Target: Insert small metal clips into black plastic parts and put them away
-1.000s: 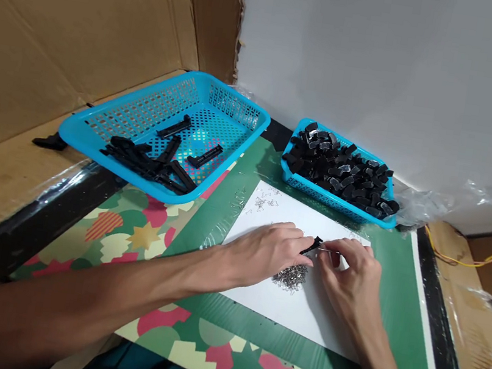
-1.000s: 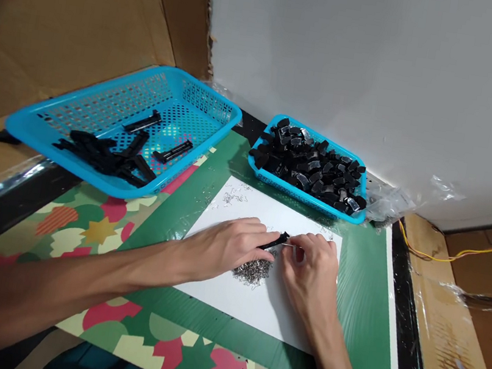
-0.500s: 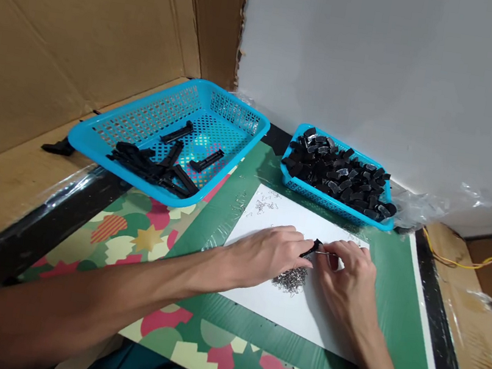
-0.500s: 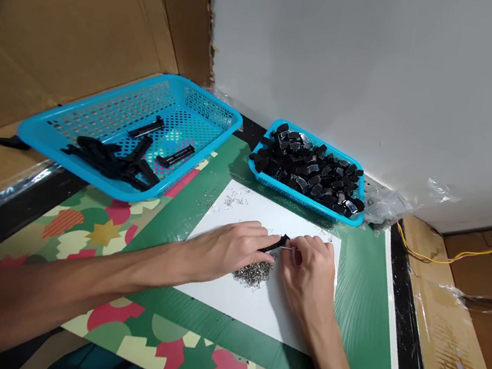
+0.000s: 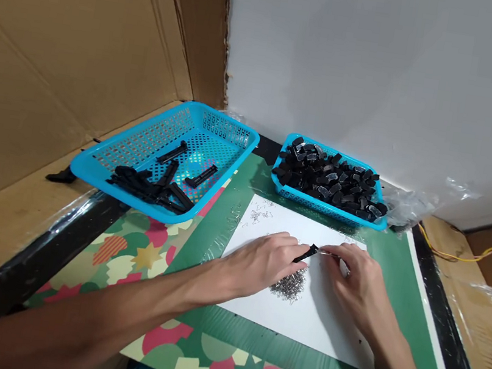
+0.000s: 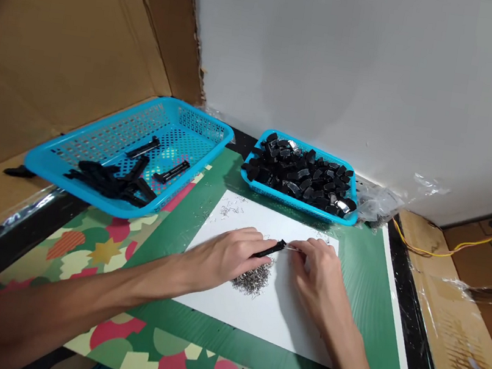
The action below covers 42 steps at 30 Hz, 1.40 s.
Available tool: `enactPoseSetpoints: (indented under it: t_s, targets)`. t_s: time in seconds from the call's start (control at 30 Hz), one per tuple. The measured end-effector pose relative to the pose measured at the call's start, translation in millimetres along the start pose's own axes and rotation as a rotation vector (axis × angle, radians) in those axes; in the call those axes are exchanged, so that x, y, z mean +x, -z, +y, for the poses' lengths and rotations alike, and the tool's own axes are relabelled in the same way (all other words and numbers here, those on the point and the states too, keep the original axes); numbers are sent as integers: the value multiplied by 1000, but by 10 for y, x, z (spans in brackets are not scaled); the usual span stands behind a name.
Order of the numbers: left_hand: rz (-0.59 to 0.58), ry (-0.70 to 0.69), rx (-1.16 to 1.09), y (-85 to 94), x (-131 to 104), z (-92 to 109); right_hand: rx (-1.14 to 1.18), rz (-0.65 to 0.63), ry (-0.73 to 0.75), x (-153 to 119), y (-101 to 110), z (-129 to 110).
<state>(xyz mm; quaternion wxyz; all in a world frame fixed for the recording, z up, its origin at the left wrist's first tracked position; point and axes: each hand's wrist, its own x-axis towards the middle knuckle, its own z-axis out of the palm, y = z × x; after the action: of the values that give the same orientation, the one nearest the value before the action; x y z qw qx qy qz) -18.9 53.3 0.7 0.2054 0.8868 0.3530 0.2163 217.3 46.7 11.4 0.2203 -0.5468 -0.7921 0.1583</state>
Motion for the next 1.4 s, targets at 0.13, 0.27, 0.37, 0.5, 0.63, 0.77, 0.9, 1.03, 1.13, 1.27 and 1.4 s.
enactPoseSetpoints:
  t_s: [0.13, 0.27, 0.37, 0.5, 0.63, 0.77, 0.9, 1.03, 1.13, 1.27, 1.4]
  targets:
    - [-21, -1, -1, 20, -1, 5, 26, 115, 53, 11, 47, 10]
    - [-22, 22, -25, 25, -2, -8, 21, 278, 71, 14, 72, 33]
    - [-22, 28, -32, 35, 2, -7, 213, 342, -75, -3, 71, 18]
    - [-11, 25, -37, 61, 11, 18, 529, 308, -263, -18, 12, -49]
    - [-17, 28, -35, 62, 17, 23, 615, 269, -288, 2, -66, -106]
    - [-7, 10, -28, 48, 20, 14, 561, 283, -276, 15, -92, -140]
    - [-6, 3, -24, 54, 25, 20, 468, 295, -220, 6, -84, -164]
    - [-8, 6, -37, 47, 28, 12, 402, 297, -154, 17, -70, -178]
    - [12, 10, -48, 20, 36, -13, 371, 296, -132, 39, -69, -189]
    - [33, 17, -77, -6, 53, -44, 295, 289, -129, 68, -96, -207]
    - [41, 42, -126, -6, 61, -57, 361, 281, -149, 78, -109, -227]
